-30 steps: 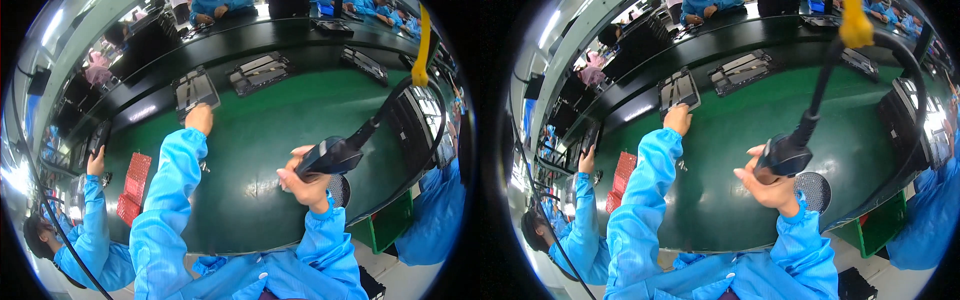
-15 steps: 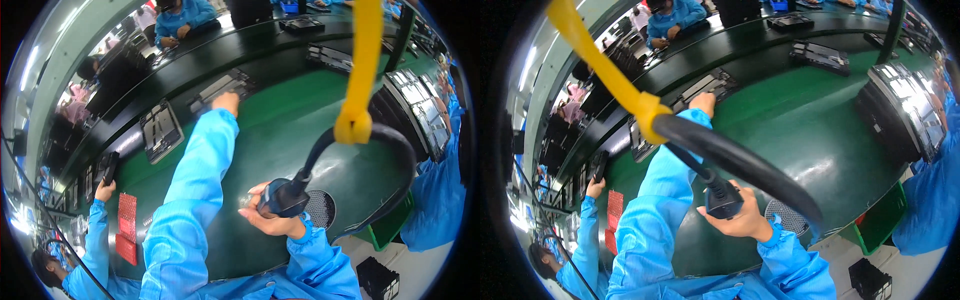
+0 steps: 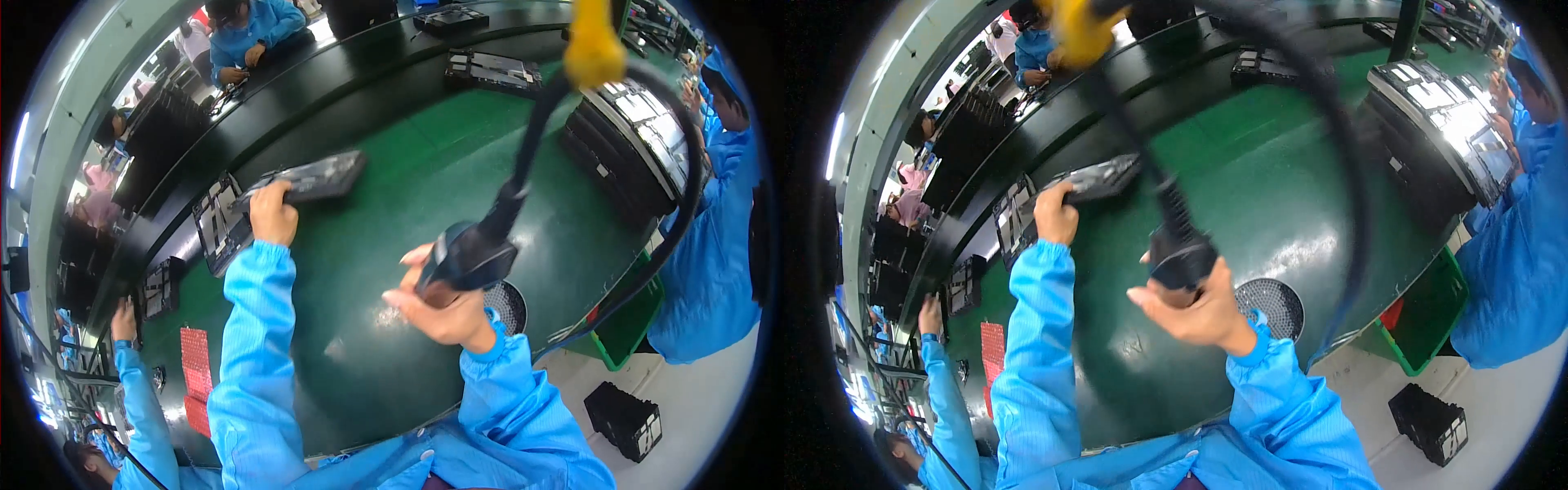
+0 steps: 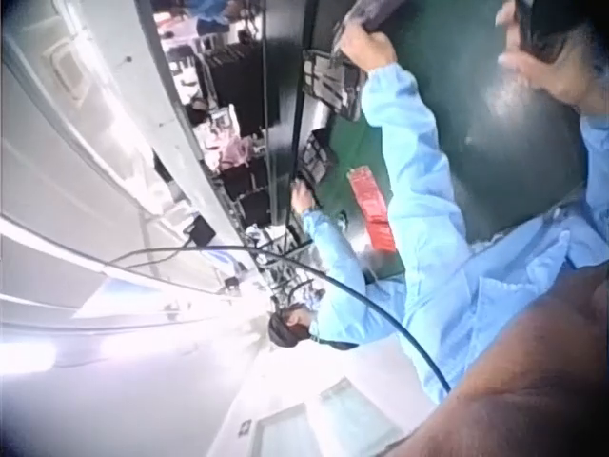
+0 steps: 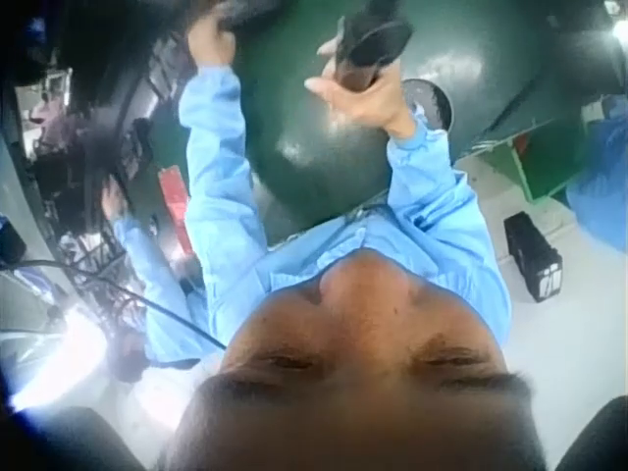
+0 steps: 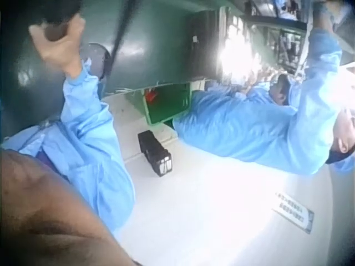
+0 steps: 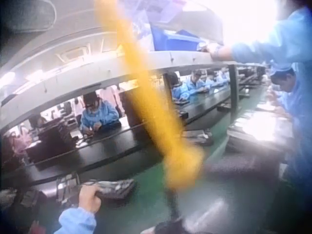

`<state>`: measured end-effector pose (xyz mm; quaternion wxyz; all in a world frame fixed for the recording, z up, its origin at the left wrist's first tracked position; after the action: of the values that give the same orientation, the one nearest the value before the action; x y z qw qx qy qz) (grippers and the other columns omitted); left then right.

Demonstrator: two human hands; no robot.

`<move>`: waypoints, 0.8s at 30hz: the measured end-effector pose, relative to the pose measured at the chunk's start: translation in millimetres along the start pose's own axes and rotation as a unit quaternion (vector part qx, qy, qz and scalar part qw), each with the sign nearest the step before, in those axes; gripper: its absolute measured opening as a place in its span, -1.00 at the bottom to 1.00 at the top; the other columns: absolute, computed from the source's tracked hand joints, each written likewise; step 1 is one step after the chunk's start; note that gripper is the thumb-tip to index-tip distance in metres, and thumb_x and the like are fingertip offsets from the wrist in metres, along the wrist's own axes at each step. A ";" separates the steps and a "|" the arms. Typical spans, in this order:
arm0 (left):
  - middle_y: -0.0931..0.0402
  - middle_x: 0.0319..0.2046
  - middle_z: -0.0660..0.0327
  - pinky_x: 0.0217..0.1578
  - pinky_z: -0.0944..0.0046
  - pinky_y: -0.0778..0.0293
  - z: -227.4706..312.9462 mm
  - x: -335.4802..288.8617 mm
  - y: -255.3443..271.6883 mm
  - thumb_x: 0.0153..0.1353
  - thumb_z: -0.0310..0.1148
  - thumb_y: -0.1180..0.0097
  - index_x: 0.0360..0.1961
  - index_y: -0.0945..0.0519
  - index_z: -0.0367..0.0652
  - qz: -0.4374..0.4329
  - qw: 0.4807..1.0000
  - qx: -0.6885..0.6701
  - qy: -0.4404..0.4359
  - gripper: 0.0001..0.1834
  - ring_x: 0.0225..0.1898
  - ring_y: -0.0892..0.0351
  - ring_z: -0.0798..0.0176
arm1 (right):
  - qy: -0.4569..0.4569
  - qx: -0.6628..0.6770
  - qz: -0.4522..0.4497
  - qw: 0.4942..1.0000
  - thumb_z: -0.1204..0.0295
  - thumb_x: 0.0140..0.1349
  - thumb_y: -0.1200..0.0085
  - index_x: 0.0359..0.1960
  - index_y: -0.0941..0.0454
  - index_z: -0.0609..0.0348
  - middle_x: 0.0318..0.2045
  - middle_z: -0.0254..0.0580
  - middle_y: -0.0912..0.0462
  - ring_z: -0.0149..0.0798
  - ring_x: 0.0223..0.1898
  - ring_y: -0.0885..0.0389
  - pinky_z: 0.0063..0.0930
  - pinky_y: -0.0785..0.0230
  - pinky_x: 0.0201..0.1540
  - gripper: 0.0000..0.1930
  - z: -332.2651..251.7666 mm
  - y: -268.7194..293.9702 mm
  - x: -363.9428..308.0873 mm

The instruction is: The person assembles components into tablet frames by hand, securing circuit boards with screws using an electric screwdriver.

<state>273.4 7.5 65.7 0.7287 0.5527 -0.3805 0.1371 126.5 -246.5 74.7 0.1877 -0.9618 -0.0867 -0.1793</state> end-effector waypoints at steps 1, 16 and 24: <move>-0.57 -0.32 0.05 -0.01 0.03 -0.34 10.5 -16.3 13.1 -0.26 -0.71 0.08 -0.33 -0.54 -0.21 0.008 0.999 -0.035 -0.017 -0.62 -0.19 -0.53 -0.04 | 0.037 -0.001 0.024 0.999 0.77 -0.04 -0.17 -0.08 -0.28 0.30 -0.64 -0.29 -0.49 -0.48 -0.62 -0.47 -0.61 -0.32 -0.57 -0.53 -5.6 6.1 3.8; -0.58 -0.27 0.05 0.19 -0.15 -0.10 132.0 -181.3 122.3 -0.20 -0.72 -0.03 -0.30 -0.60 -0.29 -0.198 0.933 -0.294 -0.064 -0.65 -0.06 -0.55 -0.06 | 0.106 0.017 0.058 0.993 0.71 -0.01 -0.15 -0.11 -0.33 0.34 -0.69 -0.25 -0.47 -0.38 -0.71 -0.46 -0.52 -0.35 -0.61 -0.61 -31.2 -3.0 6.4; -0.62 -0.40 0.12 -0.28 0.29 -0.53 97.7 -185.6 157.0 -0.01 -0.65 -0.11 -0.25 -0.61 -0.30 -0.084 0.912 -0.316 0.246 -0.77 -0.27 -0.62 0.18 | 0.053 0.046 -0.011 0.998 0.69 0.01 -0.15 -0.15 -0.36 0.35 -0.64 -0.24 -0.53 -0.39 -0.68 -0.50 -0.53 -0.35 -0.56 -0.65 -10.6 -56.3 7.5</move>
<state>11.8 14.8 54.5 0.9446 0.2726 -0.1644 0.0798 116.9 -198.4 105.3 0.2337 -0.9405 -0.0953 -0.2276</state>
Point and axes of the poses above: each hand's wrist, its own x-axis towards the middle knuckle, its own y-axis out of the back of the hand, z = x × y, the point moved 5 cm from there along x, towards the middle knuckle
